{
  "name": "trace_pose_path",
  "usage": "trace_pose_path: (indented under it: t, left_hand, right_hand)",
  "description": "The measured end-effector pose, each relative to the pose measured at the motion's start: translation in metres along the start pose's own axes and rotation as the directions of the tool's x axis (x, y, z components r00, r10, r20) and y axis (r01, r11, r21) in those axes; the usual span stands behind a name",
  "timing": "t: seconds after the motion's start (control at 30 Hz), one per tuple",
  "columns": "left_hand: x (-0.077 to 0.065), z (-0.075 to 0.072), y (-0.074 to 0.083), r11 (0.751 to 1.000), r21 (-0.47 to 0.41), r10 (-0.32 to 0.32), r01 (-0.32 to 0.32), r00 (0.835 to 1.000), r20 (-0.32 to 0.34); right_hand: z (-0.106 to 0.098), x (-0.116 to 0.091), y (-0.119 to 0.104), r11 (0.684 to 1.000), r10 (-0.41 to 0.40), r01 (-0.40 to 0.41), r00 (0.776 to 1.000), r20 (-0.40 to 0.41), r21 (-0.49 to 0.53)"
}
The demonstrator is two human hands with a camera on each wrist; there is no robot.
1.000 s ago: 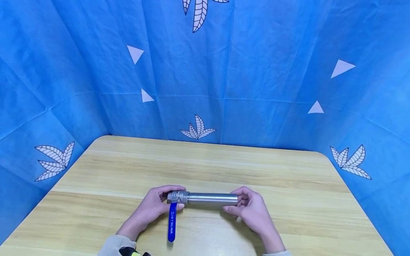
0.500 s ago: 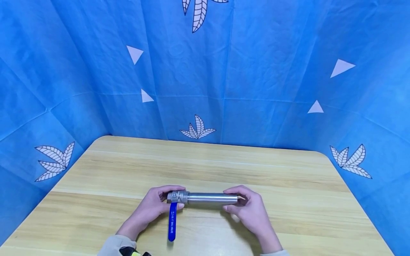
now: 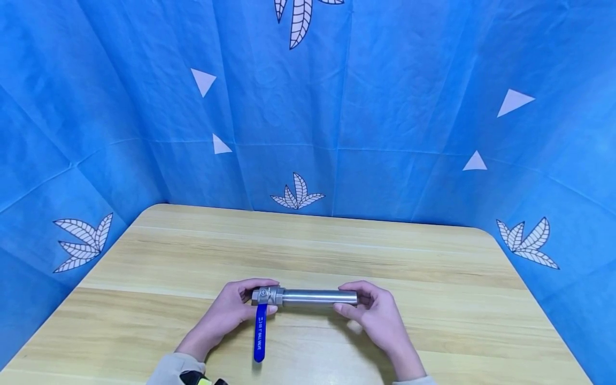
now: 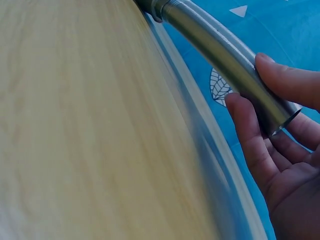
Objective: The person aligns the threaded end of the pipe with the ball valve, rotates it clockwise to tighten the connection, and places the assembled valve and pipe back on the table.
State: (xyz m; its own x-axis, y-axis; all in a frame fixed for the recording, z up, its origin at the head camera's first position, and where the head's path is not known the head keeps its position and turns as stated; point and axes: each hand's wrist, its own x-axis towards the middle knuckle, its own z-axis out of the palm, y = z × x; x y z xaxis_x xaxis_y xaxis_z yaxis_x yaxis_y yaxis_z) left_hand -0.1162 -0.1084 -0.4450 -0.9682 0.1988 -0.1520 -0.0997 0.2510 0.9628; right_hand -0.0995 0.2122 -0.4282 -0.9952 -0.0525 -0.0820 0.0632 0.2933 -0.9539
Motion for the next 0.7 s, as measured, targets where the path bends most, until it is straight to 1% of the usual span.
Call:
trace_pose_path:
  t: [0.27, 0.53, 0.7]
  left_hand:
    - [-0.0004, 0.0006, 0.0003, 1.000, 0.014, 0.000, 0.000, 1.000, -0.002]
    - [-0.0004, 0.0008, 0.0013, 1.000, 0.015, -0.004, 0.004, 1.000, -0.001]
    - [-0.0001, 0.0013, 0.0014, 1.000, 0.016, -0.010, 0.010, 1.000, -0.005]
  right_hand:
    - [0.0005, 0.0003, -0.0004, 0.999, 0.039, -0.039, 0.999, 0.016, 0.009]
    - [-0.0014, 0.0007, 0.0001, 0.999, 0.039, -0.039, 0.999, 0.035, 0.008]
    - [-0.0003, 0.0007, -0.0009, 0.999, 0.024, -0.024, 1.000, 0.009, -0.025]
